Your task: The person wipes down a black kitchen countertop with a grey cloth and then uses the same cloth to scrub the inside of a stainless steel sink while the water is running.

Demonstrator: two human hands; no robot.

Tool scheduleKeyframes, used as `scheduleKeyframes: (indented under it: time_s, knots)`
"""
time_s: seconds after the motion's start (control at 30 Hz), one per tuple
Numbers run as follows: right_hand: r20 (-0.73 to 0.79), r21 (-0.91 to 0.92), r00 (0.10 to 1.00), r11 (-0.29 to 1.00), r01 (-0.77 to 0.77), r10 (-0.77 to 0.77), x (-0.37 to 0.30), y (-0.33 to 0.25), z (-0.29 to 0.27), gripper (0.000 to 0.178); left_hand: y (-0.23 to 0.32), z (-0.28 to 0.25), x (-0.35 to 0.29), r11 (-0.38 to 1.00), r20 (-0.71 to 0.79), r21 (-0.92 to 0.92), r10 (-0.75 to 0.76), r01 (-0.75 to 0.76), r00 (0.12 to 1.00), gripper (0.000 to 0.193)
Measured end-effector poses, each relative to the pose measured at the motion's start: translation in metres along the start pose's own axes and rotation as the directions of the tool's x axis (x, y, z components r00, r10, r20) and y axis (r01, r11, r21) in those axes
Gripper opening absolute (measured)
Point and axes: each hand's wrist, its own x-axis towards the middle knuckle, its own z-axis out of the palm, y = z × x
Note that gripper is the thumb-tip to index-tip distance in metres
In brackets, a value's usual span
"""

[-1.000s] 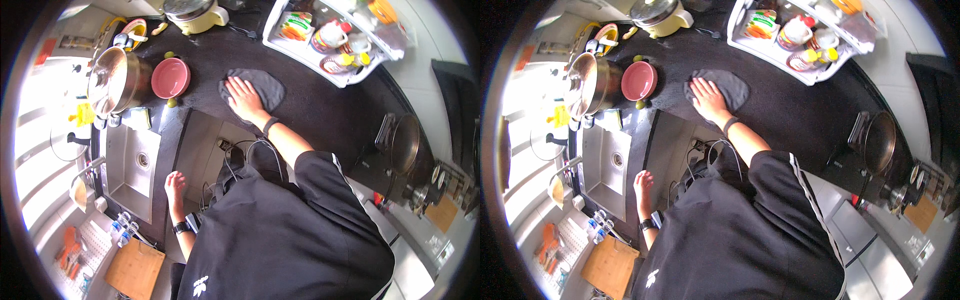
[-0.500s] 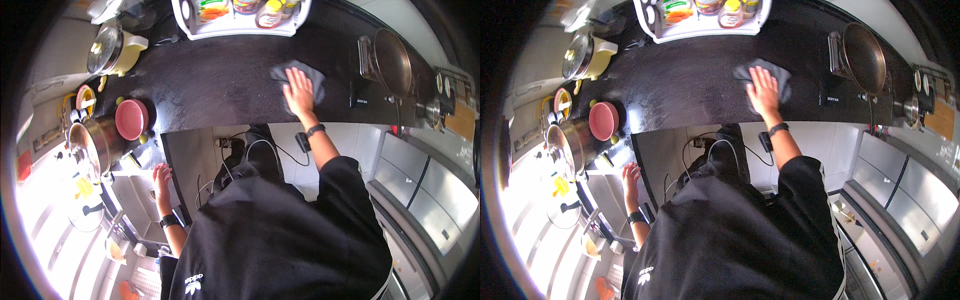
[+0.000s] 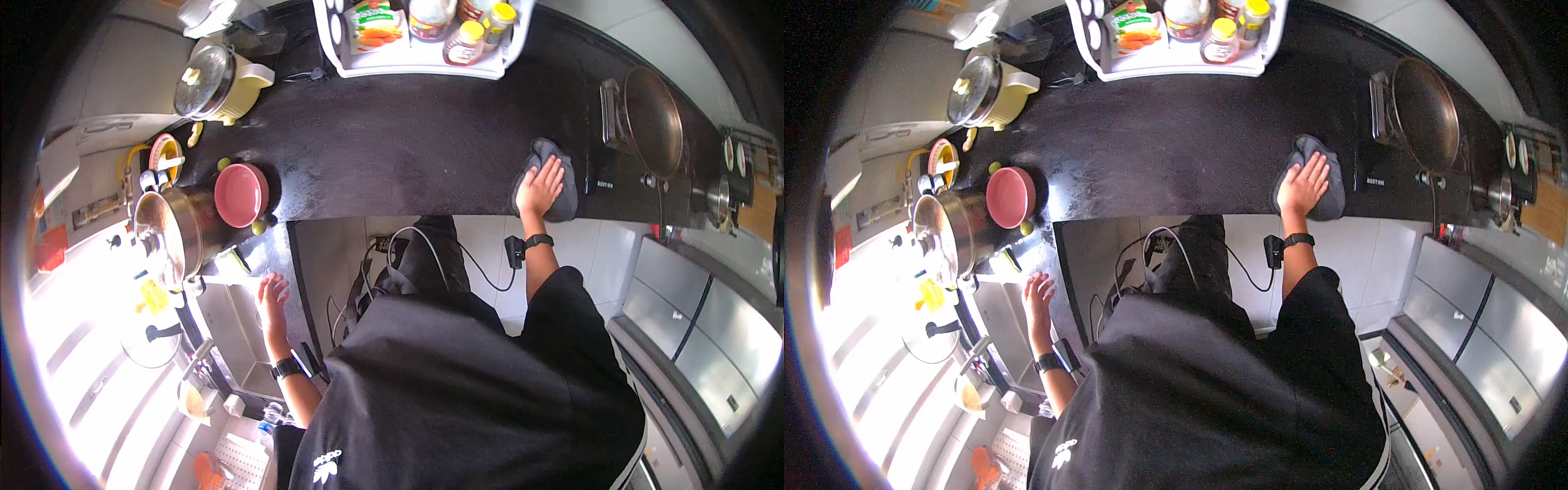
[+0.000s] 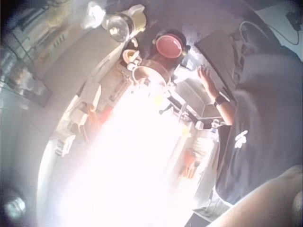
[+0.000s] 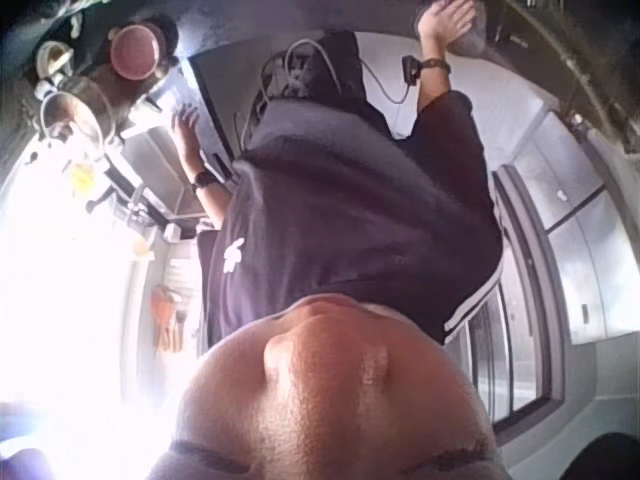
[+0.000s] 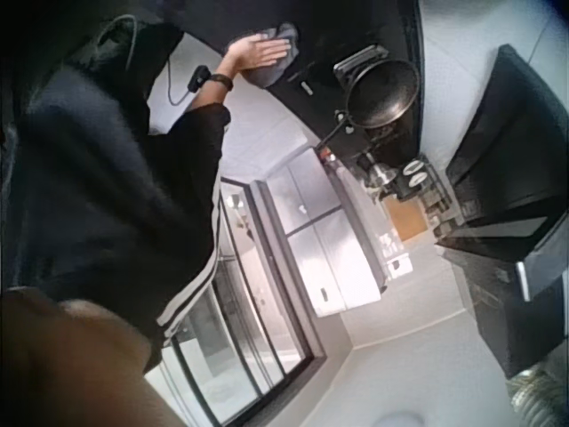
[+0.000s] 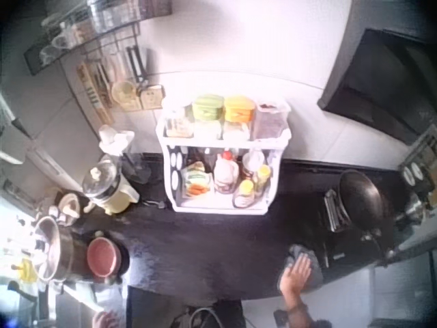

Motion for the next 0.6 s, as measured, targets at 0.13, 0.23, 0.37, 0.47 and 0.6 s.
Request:
scheduleKeyframes:
  time_s: [0.13, 0.23, 0.37, 0.47, 0.6]
  knots:
    - [-0.034, -0.003, 0.963, 0.963, 0.268, -0.268, 0.026, -0.069, 0.014, 0.061, -0.055, -0.033, -0.026, 0.992, -0.105, -0.112, -0.072, 0.06, 0.992, 0.035]
    - [-0.02, 0.079, 0.905, 0.902, 0.425, -0.424, 0.043, -0.144, 0.008, 0.06, -0.084, -0.038, -0.049, 0.963, -0.107, -0.251, -0.129, 0.099, 0.986, 0.038]
    - [-0.053, 0.209, 0.864, 0.841, 0.499, -0.5, 0.044, -0.203, 0.022, 0.062, -0.091, -0.017, -0.062, 0.957, -0.085, -0.261, -0.152, 0.125, 0.985, 0.039]
    - [-0.074, 0.284, 0.823, 0.779, 0.559, -0.564, 0.042, -0.212, 0.024, 0.063, -0.087, 0.0, -0.053, 0.963, -0.067, -0.217, -0.178, 0.16, 0.982, 0.035]
    - [0.019, 0.345, 0.654, 0.619, 0.705, -0.756, 0.059, -0.162, -0.007, 0.062, -0.075, 0.022, -0.028, 0.973, -0.038, -0.117, -0.206, 0.201, 0.978, 0.028]
